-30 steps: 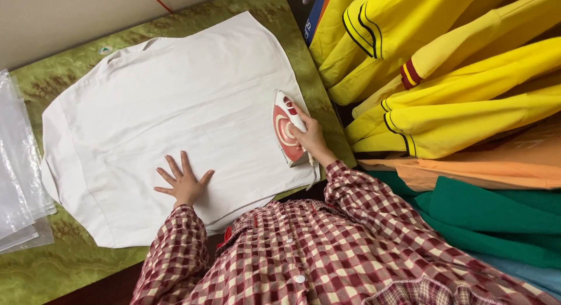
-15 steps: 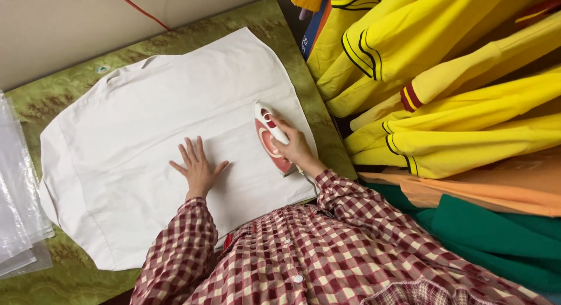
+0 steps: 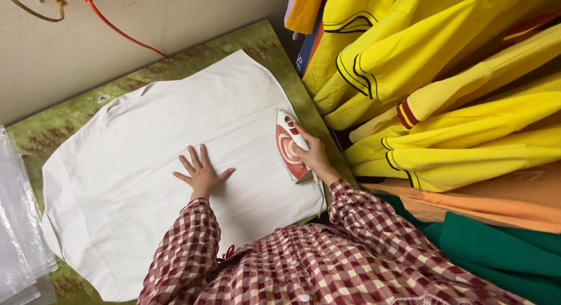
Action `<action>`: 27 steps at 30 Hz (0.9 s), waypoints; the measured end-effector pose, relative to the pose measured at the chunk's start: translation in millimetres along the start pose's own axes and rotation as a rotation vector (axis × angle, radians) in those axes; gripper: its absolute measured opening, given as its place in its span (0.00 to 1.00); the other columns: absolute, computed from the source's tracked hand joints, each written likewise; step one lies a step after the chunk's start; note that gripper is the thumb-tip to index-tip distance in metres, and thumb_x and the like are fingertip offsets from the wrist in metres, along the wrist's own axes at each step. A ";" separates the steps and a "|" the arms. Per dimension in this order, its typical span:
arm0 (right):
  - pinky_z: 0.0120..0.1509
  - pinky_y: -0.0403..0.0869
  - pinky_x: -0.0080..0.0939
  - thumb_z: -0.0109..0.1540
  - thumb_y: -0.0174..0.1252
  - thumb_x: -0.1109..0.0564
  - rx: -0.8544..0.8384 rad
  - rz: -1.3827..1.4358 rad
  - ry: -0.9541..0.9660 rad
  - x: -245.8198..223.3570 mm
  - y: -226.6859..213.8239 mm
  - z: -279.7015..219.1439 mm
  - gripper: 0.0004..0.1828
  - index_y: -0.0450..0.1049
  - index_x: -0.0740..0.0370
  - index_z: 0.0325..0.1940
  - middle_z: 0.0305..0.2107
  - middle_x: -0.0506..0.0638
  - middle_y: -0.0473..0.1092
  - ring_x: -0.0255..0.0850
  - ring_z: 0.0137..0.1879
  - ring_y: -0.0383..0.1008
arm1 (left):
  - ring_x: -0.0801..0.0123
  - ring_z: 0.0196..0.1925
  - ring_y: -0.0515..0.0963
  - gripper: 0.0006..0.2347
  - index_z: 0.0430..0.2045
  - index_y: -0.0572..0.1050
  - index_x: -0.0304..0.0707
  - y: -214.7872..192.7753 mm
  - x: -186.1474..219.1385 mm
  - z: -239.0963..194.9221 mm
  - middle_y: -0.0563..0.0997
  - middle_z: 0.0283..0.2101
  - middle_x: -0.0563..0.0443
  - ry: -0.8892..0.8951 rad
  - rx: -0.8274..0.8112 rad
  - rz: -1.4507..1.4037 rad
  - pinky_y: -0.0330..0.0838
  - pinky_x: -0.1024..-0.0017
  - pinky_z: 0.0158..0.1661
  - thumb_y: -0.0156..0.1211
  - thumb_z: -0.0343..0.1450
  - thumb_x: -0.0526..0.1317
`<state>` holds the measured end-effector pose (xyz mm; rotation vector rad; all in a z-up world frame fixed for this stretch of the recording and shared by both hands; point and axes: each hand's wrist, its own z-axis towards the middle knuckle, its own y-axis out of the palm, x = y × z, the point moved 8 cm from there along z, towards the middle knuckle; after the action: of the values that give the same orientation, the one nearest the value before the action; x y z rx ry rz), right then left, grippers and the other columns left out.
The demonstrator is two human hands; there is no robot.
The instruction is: The person irons a white shirt on a green table, then folds it neatly. They place the folded shirt into a clear plastic bag and pack it into a cardboard box, closing the box at the end.
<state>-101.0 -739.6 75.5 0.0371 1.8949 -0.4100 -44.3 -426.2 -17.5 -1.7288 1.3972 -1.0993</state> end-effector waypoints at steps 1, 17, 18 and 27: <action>0.15 0.75 0.32 0.55 0.55 0.62 0.004 0.002 0.002 -1.6 -3.8 2.1 0.31 0.65 0.41 0.62 0.26 0.65 0.72 0.42 0.15 0.69 | 0.40 0.69 0.23 0.49 0.67 0.32 0.55 2.8 0.0 2.1 0.27 0.70 0.46 0.003 -0.001 0.002 0.28 0.27 0.56 0.55 0.57 0.68; 0.29 0.75 0.43 0.54 0.56 0.60 -0.208 -0.145 -0.167 -29.8 86.1 -21.3 0.32 0.66 0.38 0.61 0.45 0.62 0.70 0.56 0.31 0.72 | 0.39 0.68 0.19 0.60 0.67 0.30 0.54 -7.6 3.2 -6.1 0.24 0.70 0.44 0.038 -0.108 -0.026 0.22 0.27 0.55 0.71 0.47 0.64; 0.37 0.73 0.47 0.54 0.56 0.60 -0.200 -0.138 -0.172 -31.9 86.3 -23.8 0.32 0.65 0.38 0.62 0.49 0.60 0.68 0.57 0.38 0.69 | 0.38 0.68 0.18 0.61 0.67 0.29 0.54 -7.2 3.3 -6.3 0.23 0.70 0.43 0.051 -0.127 -0.035 0.22 0.27 0.55 0.71 0.46 0.64; 0.21 0.76 0.33 0.54 0.57 0.59 0.051 -0.080 -0.030 9.5 17.4 0.3 0.32 0.66 0.40 0.62 0.35 0.62 0.74 0.42 0.19 0.72 | 0.39 0.67 0.18 0.62 0.67 0.28 0.56 1.7 -2.4 0.9 0.22 0.70 0.44 0.054 -0.134 -0.063 0.18 0.28 0.54 0.74 0.45 0.62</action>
<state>-100.3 -725.0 62.1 -0.0104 1.8608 -0.5106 -44.4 -424.3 -19.9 -1.8619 1.4881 -1.1153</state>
